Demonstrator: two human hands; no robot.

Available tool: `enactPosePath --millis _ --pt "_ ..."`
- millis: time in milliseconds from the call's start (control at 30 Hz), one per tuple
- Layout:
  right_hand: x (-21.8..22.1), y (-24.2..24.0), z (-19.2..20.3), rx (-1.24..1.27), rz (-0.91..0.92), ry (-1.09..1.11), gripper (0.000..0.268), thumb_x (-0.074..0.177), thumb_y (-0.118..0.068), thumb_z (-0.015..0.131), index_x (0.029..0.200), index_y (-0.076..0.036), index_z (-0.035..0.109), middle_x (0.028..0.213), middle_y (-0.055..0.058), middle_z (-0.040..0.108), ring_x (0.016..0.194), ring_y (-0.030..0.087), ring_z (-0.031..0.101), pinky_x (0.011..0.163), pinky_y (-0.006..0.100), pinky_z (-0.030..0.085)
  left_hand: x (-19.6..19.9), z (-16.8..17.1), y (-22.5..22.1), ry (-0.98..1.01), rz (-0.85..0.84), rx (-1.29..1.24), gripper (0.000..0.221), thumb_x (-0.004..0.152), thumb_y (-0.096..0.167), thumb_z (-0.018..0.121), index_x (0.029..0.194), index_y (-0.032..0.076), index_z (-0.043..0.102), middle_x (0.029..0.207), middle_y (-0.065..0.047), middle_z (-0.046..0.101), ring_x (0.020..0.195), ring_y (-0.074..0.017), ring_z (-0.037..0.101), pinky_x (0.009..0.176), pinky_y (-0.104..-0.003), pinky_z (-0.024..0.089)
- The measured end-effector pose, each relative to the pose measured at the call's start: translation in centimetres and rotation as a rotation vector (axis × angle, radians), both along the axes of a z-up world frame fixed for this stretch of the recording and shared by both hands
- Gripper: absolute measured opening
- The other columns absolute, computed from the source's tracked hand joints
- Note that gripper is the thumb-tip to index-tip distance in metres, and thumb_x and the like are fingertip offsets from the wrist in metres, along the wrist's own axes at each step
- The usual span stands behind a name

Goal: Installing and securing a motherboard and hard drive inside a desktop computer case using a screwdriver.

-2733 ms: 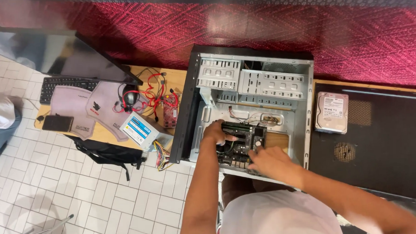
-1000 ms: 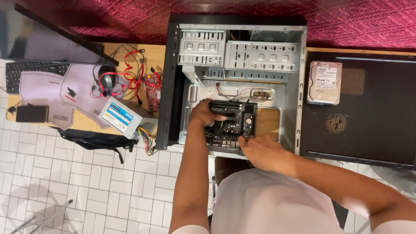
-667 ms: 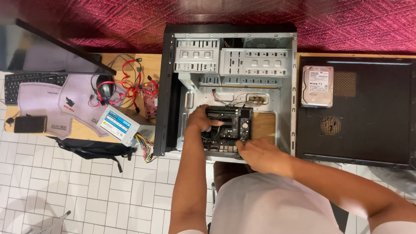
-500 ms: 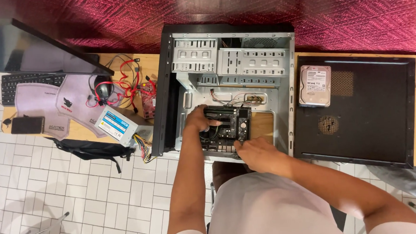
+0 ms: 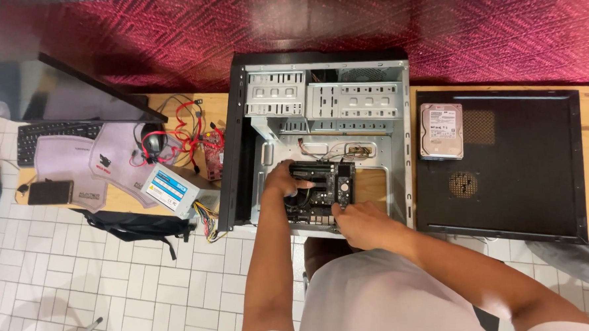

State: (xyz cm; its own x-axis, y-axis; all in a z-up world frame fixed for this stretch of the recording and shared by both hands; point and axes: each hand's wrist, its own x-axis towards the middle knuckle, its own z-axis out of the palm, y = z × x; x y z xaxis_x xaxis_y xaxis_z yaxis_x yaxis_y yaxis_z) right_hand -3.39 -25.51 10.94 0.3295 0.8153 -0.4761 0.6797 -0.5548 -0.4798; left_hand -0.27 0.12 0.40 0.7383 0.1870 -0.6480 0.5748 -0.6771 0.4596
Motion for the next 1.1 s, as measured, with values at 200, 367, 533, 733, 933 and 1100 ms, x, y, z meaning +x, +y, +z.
enactPosePath --millis 200,367,533,733,933,1100 --pt "0.6 -0.4 3.8 -0.02 0.005 0.065 0.06 0.095 -0.016 0.051 0.142 0.018 0.038 0.085 0.023 0.072 0.075 0.035 0.071 0.062 0.048 0.057 0.0 -0.5 0.3 0.004 -0.041 -0.006 0.107 0.064 0.053 0.096 0.15 0.011 0.05 0.141 -0.018 0.061 0.137 -0.0364 0.055 0.116 -0.049 0.043" --pt "1.2 -0.5 1.7 -0.075 0.044 0.021 0.059 0.097 -0.014 0.049 0.144 0.018 0.035 0.089 0.021 0.073 0.079 0.036 0.071 0.066 0.048 0.058 0.3 -2.1 0.7 -0.001 -0.055 -0.007 0.108 0.065 0.052 0.095 0.152 0.008 0.048 0.143 -0.021 0.059 0.138 -0.0384 0.054 0.118 -0.049 0.041" --pt "0.4 -0.2 0.2 -0.067 0.073 -0.075 0.05 0.098 -0.015 0.053 0.139 0.013 0.049 0.081 0.016 0.072 0.071 0.03 0.07 0.061 0.042 0.057 -0.2 -0.7 0.2 0.002 -0.018 -0.017 0.104 0.068 0.053 0.093 0.152 0.009 0.048 0.143 -0.021 0.06 0.138 -0.0374 0.055 0.116 -0.05 0.043" --pt "-0.2 0.1 -1.6 -0.035 0.1 -0.134 0.048 0.098 -0.017 0.056 0.137 0.01 0.053 0.081 0.017 0.073 0.072 0.031 0.071 0.061 0.044 0.057 -0.1 -1.6 0.3 -0.028 0.012 -0.011 0.104 0.066 0.053 0.094 0.15 0.01 0.051 0.141 -0.02 0.062 0.135 -0.0379 0.056 0.114 -0.051 0.045" --pt "-0.2 0.2 -1.2 -0.04 0.049 -0.128 0.047 0.096 -0.016 0.059 0.136 0.009 0.055 0.078 0.016 0.071 0.071 0.028 0.07 0.059 0.04 0.058 0.2 -2.0 0.6 -0.002 -0.019 -0.006 0.101 0.067 0.054 0.093 0.149 0.011 0.052 0.14 -0.018 0.063 0.135 -0.0373 0.057 0.115 -0.05 0.045" --pt "-0.3 0.3 -0.5 -0.036 0.045 -0.118 0.047 0.094 -0.013 0.06 0.134 0.011 0.056 0.08 0.016 0.072 0.072 0.029 0.071 0.058 0.041 0.058 0.3 -2.8 0.8 0.004 -0.021 0.015 0.106 0.064 0.057 0.094 0.15 0.013 0.05 0.14 -0.018 0.063 0.134 -0.0368 0.058 0.114 -0.049 0.045"
